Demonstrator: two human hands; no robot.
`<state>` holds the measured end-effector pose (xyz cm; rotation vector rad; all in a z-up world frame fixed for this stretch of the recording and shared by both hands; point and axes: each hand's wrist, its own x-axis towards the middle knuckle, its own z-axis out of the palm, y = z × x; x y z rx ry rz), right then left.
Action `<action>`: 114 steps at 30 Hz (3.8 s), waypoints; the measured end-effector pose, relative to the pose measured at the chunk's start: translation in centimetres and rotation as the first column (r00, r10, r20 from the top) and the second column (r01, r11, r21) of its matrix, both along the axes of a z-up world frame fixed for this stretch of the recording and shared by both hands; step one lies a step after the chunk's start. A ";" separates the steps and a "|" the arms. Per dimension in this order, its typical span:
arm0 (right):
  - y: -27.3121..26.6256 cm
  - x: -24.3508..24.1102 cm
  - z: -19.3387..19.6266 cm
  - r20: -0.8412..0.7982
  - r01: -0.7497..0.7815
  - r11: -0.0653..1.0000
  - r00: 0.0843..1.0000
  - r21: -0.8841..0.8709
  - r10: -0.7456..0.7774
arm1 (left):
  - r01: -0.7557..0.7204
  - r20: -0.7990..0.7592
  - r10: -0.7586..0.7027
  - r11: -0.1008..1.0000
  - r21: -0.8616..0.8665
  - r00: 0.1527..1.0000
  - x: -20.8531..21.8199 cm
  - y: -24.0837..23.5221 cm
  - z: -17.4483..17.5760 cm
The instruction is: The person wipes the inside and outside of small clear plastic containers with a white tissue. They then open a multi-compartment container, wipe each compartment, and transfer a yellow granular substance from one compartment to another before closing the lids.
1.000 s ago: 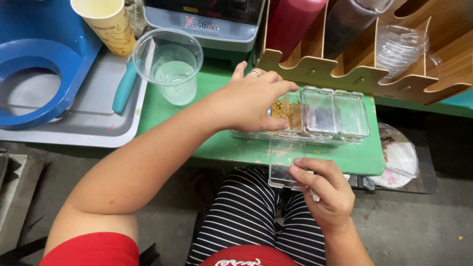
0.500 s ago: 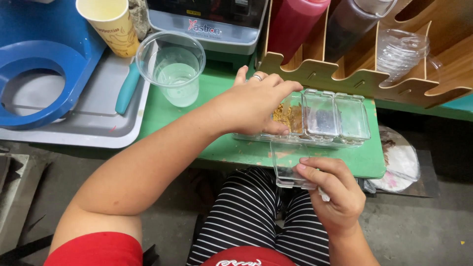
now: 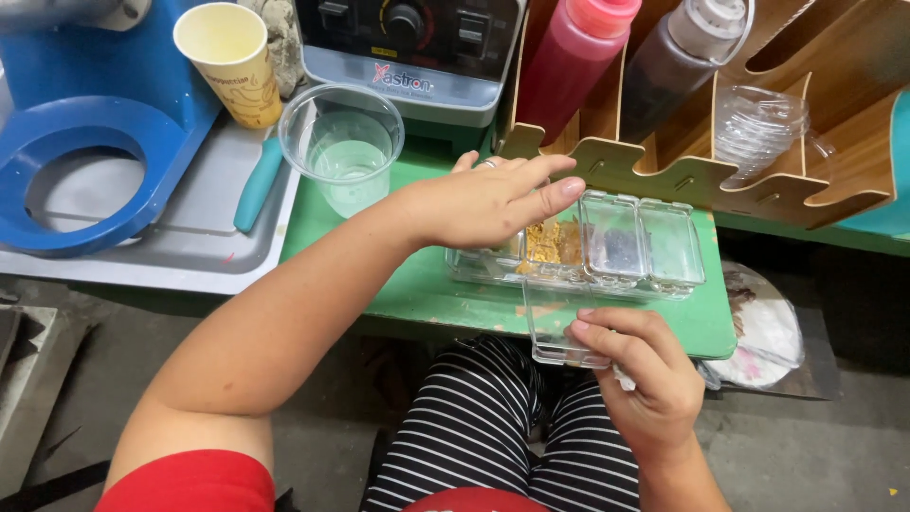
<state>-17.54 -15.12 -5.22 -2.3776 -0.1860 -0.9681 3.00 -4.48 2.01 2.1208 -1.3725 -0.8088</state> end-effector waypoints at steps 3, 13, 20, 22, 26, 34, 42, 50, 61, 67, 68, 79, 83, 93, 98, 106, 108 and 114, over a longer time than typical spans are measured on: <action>0.0 -0.1 0.0 -0.001 0.022 1.000 1.000 -0.002 -0.022 | -0.011 0.010 0.012 1.000 -0.016 1.000 0.0 0.1 -0.4; -0.5 0.6 0.9 -0.021 0.059 0.998 0.998 0.012 -0.059 | 0.021 -0.003 -0.021 0.999 -0.037 1.000 -0.2 0.4 -0.1; -1.1 0.4 1.3 -0.100 -0.016 1.000 0.995 0.011 0.017 | 0.043 0.034 -0.041 0.999 -0.033 0.999 0.1 0.3 -1.0; -1.2 0.0 0.8 -0.126 -0.047 0.999 0.991 0.021 0.049 | 0.056 0.066 -0.053 0.998 -0.039 0.996 0.3 0.2 -2.1; -0.8 -0.4 0.2 -0.105 -0.051 0.999 0.993 0.012 0.052 | 0.087 0.266 -0.080 0.996 -0.014 0.961 0.3 -0.4 -3.5; -0.1 -0.3 -0.5 0.003 -0.021 1.000 1.000 -0.001 0.021 | 0.075 0.263 -0.077 0.997 0.021 0.962 0.3 -0.7 -3.6; -0.2 -0.3 0.0 0.002 0.036 0.999 0.999 -0.020 -0.036 | 0.046 0.256 -0.055 0.998 0.044 0.965 -0.1 -0.8 -3.3; 0.1 -0.3 0.0 0.013 0.047 0.999 0.999 0.025 -0.047 | 0.030 0.252 -0.035 0.999 0.026 0.967 -0.2 -0.7 -3.5; 0.1 0.0 -0.3 0.079 0.074 0.997 0.994 0.033 -0.076 | 0.024 0.248 -0.035 0.999 0.046 0.968 -0.2 -0.8 -3.3; 0.1 0.2 0.6 0.039 0.039 0.999 0.998 0.014 -0.040 | 0.039 0.276 -0.066 0.994 0.101 0.959 -0.2 -1.1 -3.1; 0.1 0.2 0.7 0.027 0.040 0.999 0.999 0.034 -0.041 | 0.041 0.276 -0.069 0.993 0.108 0.959 -0.2 -1.1 -3.1; -0.2 -0.8 -1.8 0.030 0.003 1.000 1.000 0.026 -0.003 | 0.024 0.246 -0.047 0.995 0.095 0.968 -0.3 -1.0 -3.0; -0.8 -0.9 -4.6 0.088 -0.044 0.998 0.995 -0.041 0.047 | 0.027 0.256 -0.050 0.995 0.092 0.965 -0.2 -1.1 -3.3; -1.0 -0.7 -5.1 0.192 -0.030 0.997 0.981 -0.074 0.044 | 0.020 0.258 -0.046 0.994 0.105 0.965 -0.3 -1.0 -3.1; -0.4 -0.7 -2.5 0.175 -0.020 0.999 0.984 -0.030 0.025 | 0.013 0.284 -0.044 0.994 0.112 0.958 -0.6 -1.1 -3.2; -0.5 -0.2 0.1 0.064 -0.018 0.999 0.998 0.030 0.016 | 0.018 0.263 -0.057 0.989 0.148 0.963 -0.1 -1.4 -3.4; -0.7 -0.3 0.1 0.026 -0.008 0.999 1.000 0.036 0.007 | 0.027 0.269 -0.067 0.988 0.153 0.961 -0.1 -1.3 -3.5; -0.5 -0.2 0.3 0.002 -0.027 0.998 1.000 0.051 0.027 | 0.043 0.280 -0.083 0.988 0.146 0.956 -0.3 -0.8 -3.1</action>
